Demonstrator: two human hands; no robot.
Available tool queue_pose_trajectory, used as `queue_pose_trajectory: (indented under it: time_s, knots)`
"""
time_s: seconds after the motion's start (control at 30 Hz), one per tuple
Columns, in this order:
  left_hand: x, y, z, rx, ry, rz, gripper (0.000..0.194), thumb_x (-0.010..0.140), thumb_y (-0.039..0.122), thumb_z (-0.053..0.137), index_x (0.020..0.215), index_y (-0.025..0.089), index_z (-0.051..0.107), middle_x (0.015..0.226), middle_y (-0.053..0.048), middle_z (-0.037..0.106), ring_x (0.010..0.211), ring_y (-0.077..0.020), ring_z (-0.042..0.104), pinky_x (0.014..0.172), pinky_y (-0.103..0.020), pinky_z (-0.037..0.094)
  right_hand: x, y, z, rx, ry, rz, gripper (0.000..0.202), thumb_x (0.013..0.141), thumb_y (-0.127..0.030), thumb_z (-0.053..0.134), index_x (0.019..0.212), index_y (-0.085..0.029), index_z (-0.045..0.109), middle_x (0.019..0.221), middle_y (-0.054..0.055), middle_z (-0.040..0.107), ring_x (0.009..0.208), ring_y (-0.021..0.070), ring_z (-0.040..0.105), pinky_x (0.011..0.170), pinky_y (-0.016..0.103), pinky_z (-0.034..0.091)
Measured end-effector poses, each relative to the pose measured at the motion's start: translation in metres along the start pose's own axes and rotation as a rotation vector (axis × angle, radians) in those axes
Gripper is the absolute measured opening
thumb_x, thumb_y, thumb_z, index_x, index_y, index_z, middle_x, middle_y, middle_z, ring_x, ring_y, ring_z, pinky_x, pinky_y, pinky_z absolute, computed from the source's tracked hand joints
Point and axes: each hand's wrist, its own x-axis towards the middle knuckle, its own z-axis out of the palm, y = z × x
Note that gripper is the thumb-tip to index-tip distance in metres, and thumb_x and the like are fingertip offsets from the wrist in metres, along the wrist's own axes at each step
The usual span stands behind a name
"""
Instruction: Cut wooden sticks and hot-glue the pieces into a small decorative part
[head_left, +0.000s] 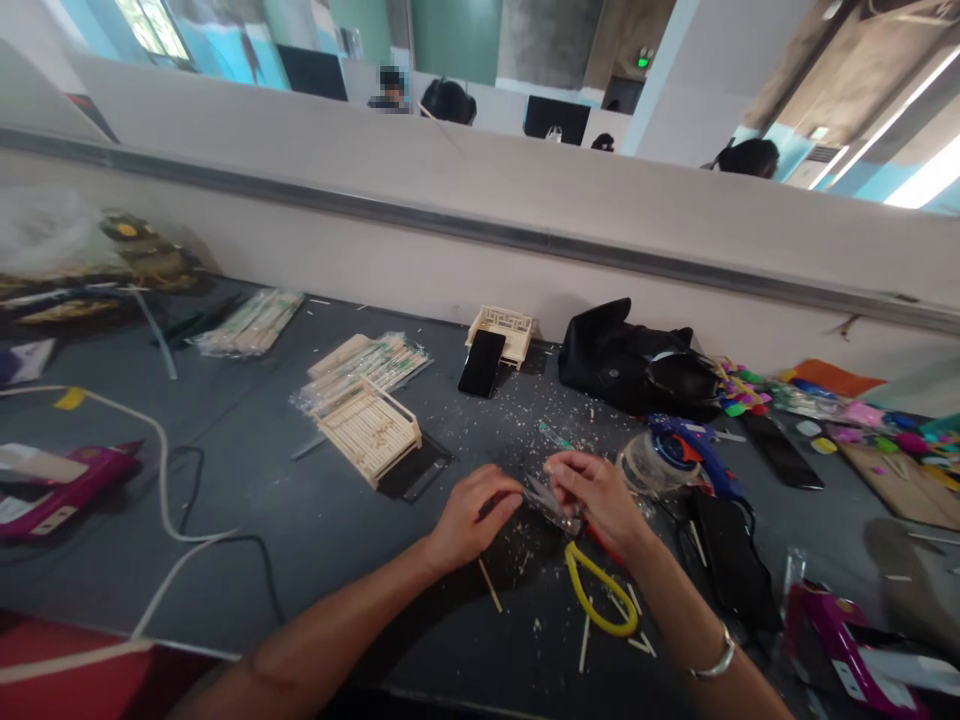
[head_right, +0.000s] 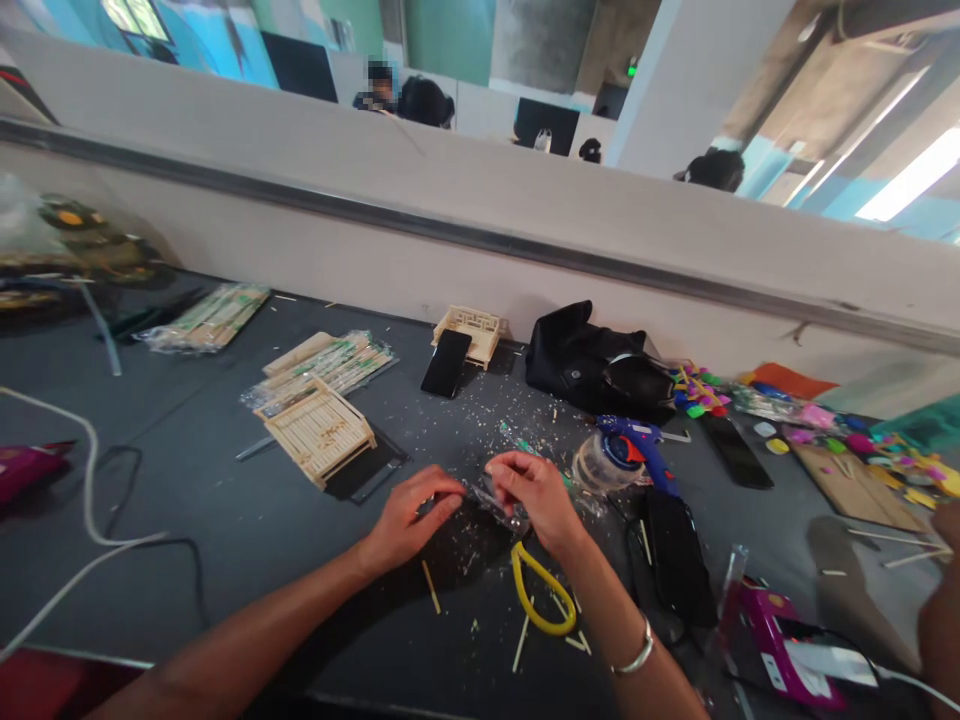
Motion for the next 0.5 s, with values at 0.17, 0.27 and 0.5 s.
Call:
queue_pose_trajectory:
  time_s: [0.17,0.27,0.5]
  knots:
    - [0.006,0.006,-0.002,-0.136,0.102,-0.099,0.027,0.093,0.041,0.058,0.104,0.02,0.072,0.076,-0.002,0.065,0.071,-0.0146,0.061,0.066,-0.026,0.051,-0.021,-0.002,0.024,0.4,-0.102,0.098,0.041,0.061,-0.054,0.085,0.074,-0.018,0.071,0.055,-0.004,0.055,0.047,0.0076,0.046,0.042,0.02,0.035]
    - [0.008,0.01,0.0,-0.189,0.072,-0.04,0.024,0.091,0.039,0.062,0.097,0.02,0.076,0.079,-0.005,0.07,0.073,-0.0146,0.064,0.068,-0.026,0.053,-0.025,-0.002,0.03,0.403,-0.076,0.087,0.042,0.06,-0.054,0.086,0.076,-0.017,0.074,0.054,-0.004,0.056,0.047,0.0074,0.046,0.042,0.02,0.036]
    - [0.006,0.016,-0.002,-0.109,0.07,0.028,0.015,0.09,0.029,0.066,0.093,0.019,0.078,0.081,-0.006,0.076,0.072,-0.0151,0.069,0.067,-0.026,0.056,-0.033,-0.005,0.037,0.461,-0.002,0.082,0.038,0.055,-0.049,0.089,0.071,-0.017,0.076,0.054,-0.003,0.056,0.049,0.0077,0.046,0.043,0.02,0.035]
